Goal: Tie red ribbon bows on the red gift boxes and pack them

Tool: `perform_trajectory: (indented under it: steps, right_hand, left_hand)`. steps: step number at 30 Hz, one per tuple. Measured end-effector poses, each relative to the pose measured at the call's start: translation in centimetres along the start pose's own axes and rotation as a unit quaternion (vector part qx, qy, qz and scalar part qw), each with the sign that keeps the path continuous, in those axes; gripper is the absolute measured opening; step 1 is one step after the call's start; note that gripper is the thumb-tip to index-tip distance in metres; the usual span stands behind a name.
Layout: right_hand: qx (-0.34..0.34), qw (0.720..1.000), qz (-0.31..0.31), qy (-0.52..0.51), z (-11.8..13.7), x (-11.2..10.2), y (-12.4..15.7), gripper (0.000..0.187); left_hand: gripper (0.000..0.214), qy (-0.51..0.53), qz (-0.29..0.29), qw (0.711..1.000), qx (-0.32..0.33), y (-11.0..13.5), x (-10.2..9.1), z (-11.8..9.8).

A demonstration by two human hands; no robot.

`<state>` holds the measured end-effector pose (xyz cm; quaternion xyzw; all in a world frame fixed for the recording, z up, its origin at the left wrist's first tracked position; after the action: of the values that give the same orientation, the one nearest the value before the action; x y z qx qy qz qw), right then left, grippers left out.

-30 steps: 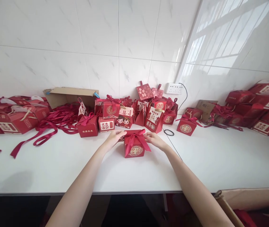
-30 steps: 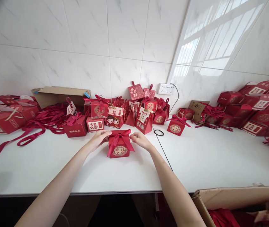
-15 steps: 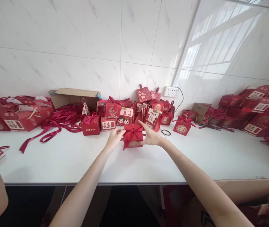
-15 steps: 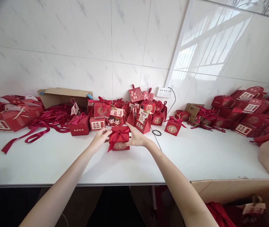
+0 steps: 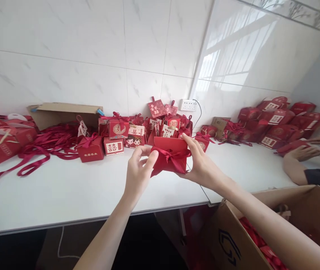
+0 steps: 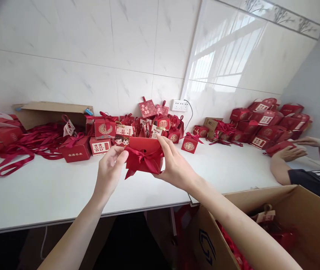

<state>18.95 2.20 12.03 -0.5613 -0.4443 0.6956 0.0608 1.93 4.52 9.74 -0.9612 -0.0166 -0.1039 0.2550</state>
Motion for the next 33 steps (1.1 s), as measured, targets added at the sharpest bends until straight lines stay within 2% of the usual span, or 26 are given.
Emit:
perform_trajectory:
  steps: [4,6,9,12,14,17,24,27,28,30,31,33]
  right_hand:
    - [0.025,0.999,-0.019,0.039,-0.6,-2.5,2.9,0.092]
    - [0.039,0.997,-0.026,0.058,-1.0,-3.6,4.3,0.092]
    - [0.066,0.994,-0.033,0.077,-1.5,-5.1,6.3,0.093]
    - [0.092,0.990,-0.044,0.099,-1.8,-6.4,8.1,0.091]
    - [0.109,0.986,-0.051,0.113,-2.0,-7.2,9.1,0.088]
    - [0.124,0.983,-0.057,0.126,-2.1,-8.2,10.4,0.086]
    - [0.157,0.976,-0.067,0.132,-2.3,-9.8,11.9,0.088]
    - [0.165,0.975,-0.064,0.131,-2.6,-10.1,12.6,0.091]
    - [0.163,0.976,-0.064,0.133,-2.8,-10.2,13.0,0.093]
    - [0.169,0.975,-0.063,0.134,-3.3,-10.5,13.9,0.096]
    - [0.189,0.971,-0.066,0.127,-3.9,-10.7,14.5,0.096]
    - [0.280,0.954,-0.078,0.071,-5.5,-11.4,16.1,0.092]
  left_hand:
    - [0.020,0.010,0.040,0.999,0.004,1.4,3.2,-0.7]
    - [0.017,0.007,0.049,0.998,0.043,2.3,4.6,-1.0]
    - [0.006,-0.019,0.047,0.975,0.216,4.5,6.5,-2.5]
    - [0.016,-0.048,0.084,0.915,0.391,7.6,9.0,-3.8]
    - [0.020,-0.056,0.118,0.884,0.449,9.2,10.5,-4.0]
    - [0.015,-0.060,0.139,0.865,0.478,10.6,12.1,-4.1]
    - [0.019,-0.041,0.167,0.863,0.475,11.6,13.5,-4.7]
    - [0.021,-0.026,0.138,0.886,0.442,10.4,13.2,-4.6]
    - [0.018,-0.037,0.114,0.903,0.412,9.4,13.1,-4.2]
    - [0.007,-0.093,0.089,0.944,0.304,6.7,13.0,-2.4]
    - [0.002,-0.131,0.097,0.959,0.234,5.4,13.3,-1.1]
    - [0.005,-0.185,0.157,0.962,0.123,3.8,14.2,1.8]
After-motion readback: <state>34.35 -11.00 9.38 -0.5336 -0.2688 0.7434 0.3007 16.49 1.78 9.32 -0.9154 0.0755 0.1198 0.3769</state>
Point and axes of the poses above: each hand's wrist, its own y-axis away from the middle knuckle, its own x-axis out of the palm, z = x × y, the point moved 6 cm from there along -y, towards the middle knuckle, and after that the axes turned 14 degrees about y, right-handed, at the moved point
